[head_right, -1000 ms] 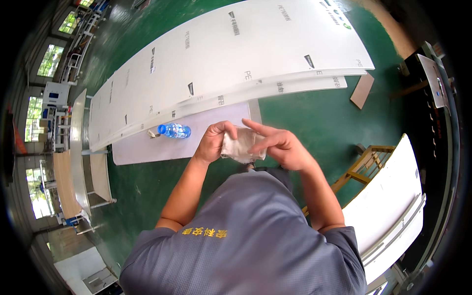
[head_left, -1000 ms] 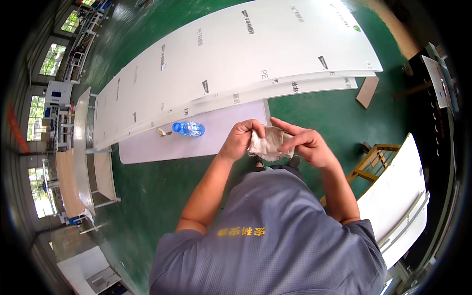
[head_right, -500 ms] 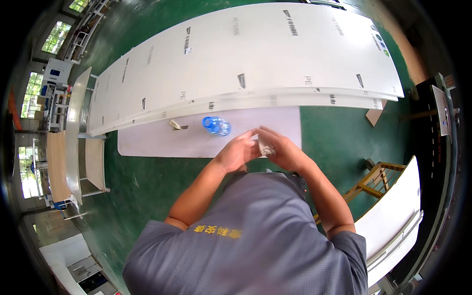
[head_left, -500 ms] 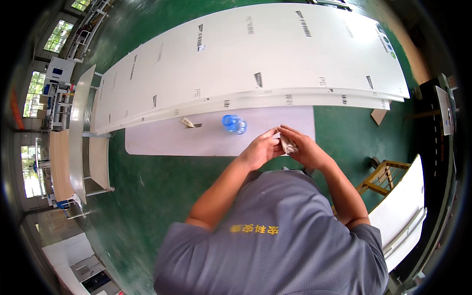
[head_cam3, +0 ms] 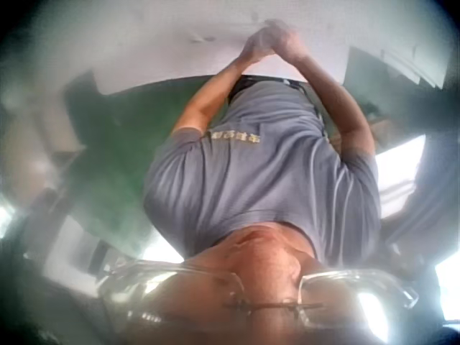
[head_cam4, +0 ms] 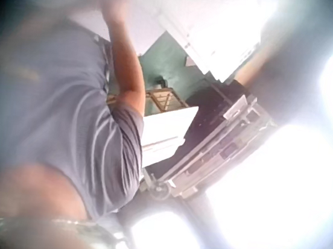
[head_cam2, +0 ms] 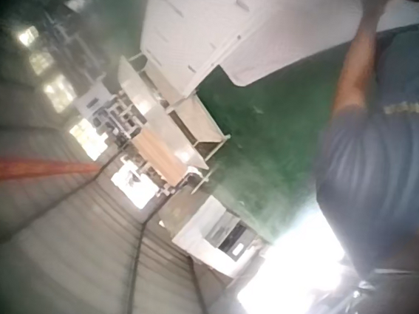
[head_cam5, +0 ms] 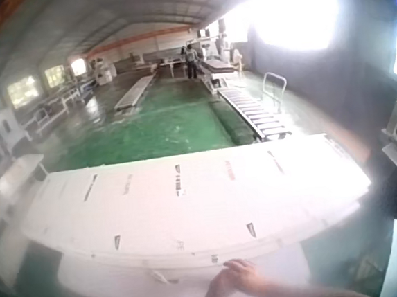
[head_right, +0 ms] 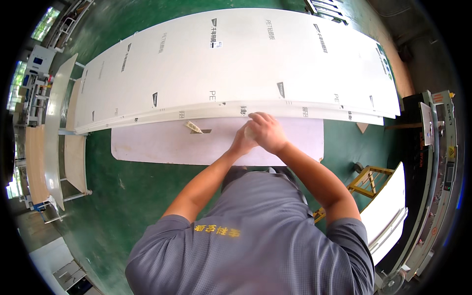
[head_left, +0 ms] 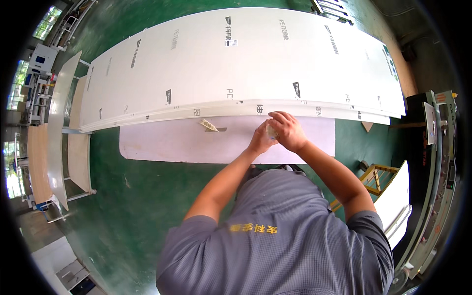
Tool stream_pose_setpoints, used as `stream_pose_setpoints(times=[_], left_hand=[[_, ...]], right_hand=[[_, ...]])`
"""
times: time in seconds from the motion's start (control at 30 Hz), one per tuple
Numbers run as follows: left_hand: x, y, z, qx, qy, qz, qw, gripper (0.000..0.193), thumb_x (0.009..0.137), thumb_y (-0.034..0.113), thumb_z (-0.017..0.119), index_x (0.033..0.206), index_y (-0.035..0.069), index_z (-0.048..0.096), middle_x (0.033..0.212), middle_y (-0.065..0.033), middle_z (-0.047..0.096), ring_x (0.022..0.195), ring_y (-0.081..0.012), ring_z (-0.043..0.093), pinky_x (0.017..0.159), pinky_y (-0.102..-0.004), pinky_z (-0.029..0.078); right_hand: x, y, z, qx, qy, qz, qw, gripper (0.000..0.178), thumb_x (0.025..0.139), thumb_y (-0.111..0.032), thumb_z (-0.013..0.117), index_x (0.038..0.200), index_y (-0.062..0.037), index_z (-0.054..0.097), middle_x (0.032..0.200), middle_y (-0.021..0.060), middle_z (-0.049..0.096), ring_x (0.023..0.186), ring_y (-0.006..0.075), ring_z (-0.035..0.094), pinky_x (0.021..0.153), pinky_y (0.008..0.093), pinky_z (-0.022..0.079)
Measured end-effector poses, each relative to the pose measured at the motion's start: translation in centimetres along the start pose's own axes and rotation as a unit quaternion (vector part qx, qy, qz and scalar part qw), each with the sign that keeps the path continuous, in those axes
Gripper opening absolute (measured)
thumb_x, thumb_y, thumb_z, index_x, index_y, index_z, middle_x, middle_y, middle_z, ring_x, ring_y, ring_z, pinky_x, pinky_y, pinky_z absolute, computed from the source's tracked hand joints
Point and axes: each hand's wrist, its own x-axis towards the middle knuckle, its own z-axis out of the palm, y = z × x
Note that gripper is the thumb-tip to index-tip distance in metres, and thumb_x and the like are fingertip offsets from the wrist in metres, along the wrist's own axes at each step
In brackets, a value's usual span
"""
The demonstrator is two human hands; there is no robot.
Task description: The person repeatedly wipes the surfaces of large white panels with a cloth, occasionally picking up and placing down a water bottle. The person handles multiple panels one at a time, wiping each surface and then moving to the next.
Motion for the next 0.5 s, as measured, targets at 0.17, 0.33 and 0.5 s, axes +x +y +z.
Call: stream_pose_setpoints(times=[0.17,0.33,0.5], left_hand=[[1.8,5.5,-2.2,0.188,-0.057,-0.076,0.977,0.057,0.068,0.031,0.089,0.11,0.004,0.06,0.105,-0.0211,0.071,0.101,-0.0388,0.068,0.087,-0.0446,0.054],[4.2,13.7,-4.3,0.415,-0.255,-0.242,0.839,0.056,0.063,0.047,0.083,0.099,0.005,0.073,0.094,-0.0164,0.075,0.091,-0.0324,0.073,0.082,-0.041,0.058],[4.6,14.0,-5.6,0.456,-0.279,-0.223,0.815,0.052,0.06,0.047,0.084,0.092,0.006,0.077,0.09,-0.015,0.076,0.085,-0.0302,0.074,0.079,-0.0385,0.059]], right_hand=[[1.1,1.6,0.9,0.26,0.124,0.281,0.915,0.021,0.093,-0.007,0.064,0.11,-0.003,0.074,0.117,0.0122,0.073,0.105,0.0252,0.07,0.095,0.0333,0.053],[-2.2,4.6,5.9,0.556,0.091,0.436,0.701,0.039,0.104,-0.033,0.051,0.112,-0.0003,0.072,0.101,0.0103,0.073,0.078,0.0145,0.064,0.057,0.0295,0.049],[-1.8,3.4,7.6,0.616,0.059,0.473,0.627,0.042,0.102,-0.038,0.054,0.113,-0.0013,0.071,0.104,0.0105,0.073,0.081,0.0159,0.066,0.059,0.03,0.051]])
